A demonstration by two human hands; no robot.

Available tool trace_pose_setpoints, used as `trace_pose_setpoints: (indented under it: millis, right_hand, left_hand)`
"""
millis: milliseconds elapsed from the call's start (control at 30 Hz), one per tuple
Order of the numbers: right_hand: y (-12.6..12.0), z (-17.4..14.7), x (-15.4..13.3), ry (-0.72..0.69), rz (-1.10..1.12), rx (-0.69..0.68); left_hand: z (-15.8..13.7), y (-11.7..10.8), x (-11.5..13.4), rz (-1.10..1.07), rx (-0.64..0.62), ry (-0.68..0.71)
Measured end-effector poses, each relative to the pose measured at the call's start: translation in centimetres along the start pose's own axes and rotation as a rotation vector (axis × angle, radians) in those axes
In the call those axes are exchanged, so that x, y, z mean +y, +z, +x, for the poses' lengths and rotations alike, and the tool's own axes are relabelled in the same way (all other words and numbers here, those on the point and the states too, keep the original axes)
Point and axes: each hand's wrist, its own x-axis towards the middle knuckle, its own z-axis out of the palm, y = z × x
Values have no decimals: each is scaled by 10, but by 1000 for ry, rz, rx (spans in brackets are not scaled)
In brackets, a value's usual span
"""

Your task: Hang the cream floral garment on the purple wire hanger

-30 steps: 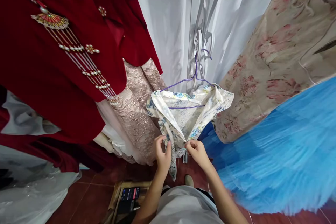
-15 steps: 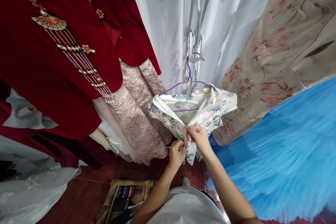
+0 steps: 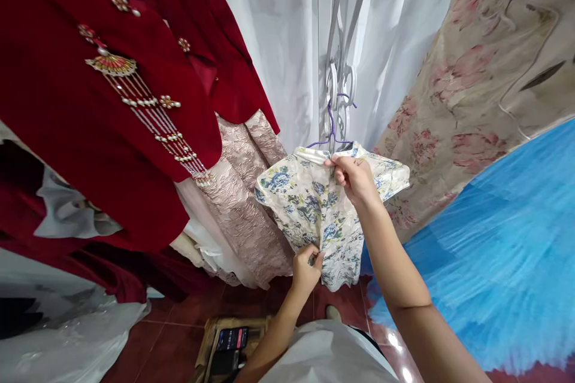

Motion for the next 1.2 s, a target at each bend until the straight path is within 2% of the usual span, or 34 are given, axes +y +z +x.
trace_pose_setpoints:
  millis: [133,200,300,367,433,500,600,767,933,1067,1200]
  right_hand:
    - [4,4,-5,-22,-26,17]
    - [5,-2,-7,-8,-51,19]
    - [8,-16,-9,-6,-103,32]
    - [10,-25,-9,-34,-140,40]
    - [12,-31,-10,-73,-166,43]
    - [12,-33,-10,-102,-192,42]
    - [9,-33,-6,-139,-259,24]
    - [3,-31,10,-192,-325,28]
    - [2,-23,12,-180,-177,-59]
    - [5,-19,9,-205,-170,-63]
    - [1,-25,31,-166,-276,-100]
  left_hand:
    - [11,-14,-6,-19,-49,62]
    - [27,-29,3,-48,-12,136]
    - [69,-62,43,-39,143,363]
    - [106,-85,82,-23,221,614]
    - [144,-101,121,42,163,719]
    - [174,-107,149,140,5,778]
    - [195,-105,169,234,-96,840]
    - [194,-99,174,203,-50,854]
    - [189,-97,182,75,4,742]
    - [190,-93,184,-83,115,657]
    - [196,-105,177,-130,238,634]
